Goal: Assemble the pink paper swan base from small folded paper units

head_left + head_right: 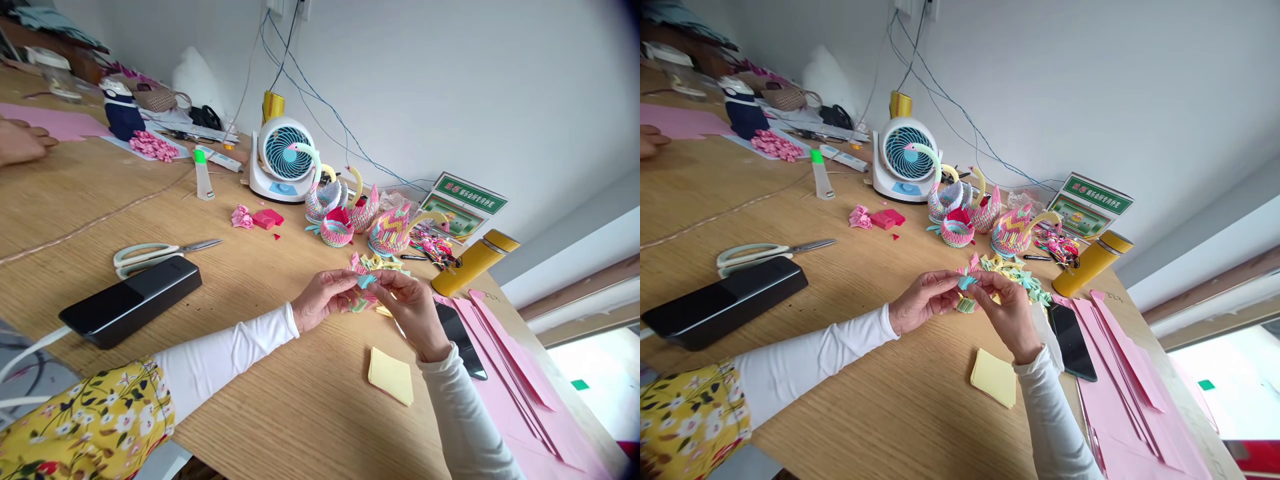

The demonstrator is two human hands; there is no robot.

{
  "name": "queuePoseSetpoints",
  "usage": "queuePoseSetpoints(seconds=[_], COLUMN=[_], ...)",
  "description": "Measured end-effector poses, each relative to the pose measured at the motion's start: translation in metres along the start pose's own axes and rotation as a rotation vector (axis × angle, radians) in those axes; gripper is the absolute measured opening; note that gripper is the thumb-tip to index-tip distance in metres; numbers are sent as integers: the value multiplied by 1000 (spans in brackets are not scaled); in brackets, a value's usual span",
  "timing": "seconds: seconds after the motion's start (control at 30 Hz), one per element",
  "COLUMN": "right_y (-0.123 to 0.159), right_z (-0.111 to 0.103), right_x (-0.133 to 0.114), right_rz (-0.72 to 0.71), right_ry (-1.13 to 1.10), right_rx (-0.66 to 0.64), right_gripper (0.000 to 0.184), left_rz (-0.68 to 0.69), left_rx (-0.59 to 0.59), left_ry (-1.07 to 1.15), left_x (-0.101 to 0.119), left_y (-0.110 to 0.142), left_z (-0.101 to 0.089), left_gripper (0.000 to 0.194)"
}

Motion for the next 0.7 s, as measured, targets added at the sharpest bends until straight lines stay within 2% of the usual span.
queuePoseSetpoints(seconds=[0.17, 0.27, 0.4, 0.7], right_y=[1, 0, -1, 0], right_z=[0, -1, 0, -5], right_x=[6, 9, 10, 8], right_rz=[90, 124, 143, 147], right_ry=[-179, -174, -164, -153], right_rx=[15, 29, 12, 52], right_gripper=[21, 21, 20, 18], left_rz=[17, 75, 114, 111], left_rx=[-67, -92, -44, -84], left_ry=[-15, -178, -416, -536], left_x=[0, 1, 2, 4], left_y=[0, 0, -1, -1], left_z=[1, 1, -1, -2], left_gripper=[40, 44, 51, 45])
Point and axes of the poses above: each hand's wrist, its own y-axis away from the middle knuckle, its own z-axis out of the palm, x = y × z, the point moved 3 cm from there along -y, towards the middle knuckle, and after that the axes turned 1 degree about -y, right-handed, at the moved point
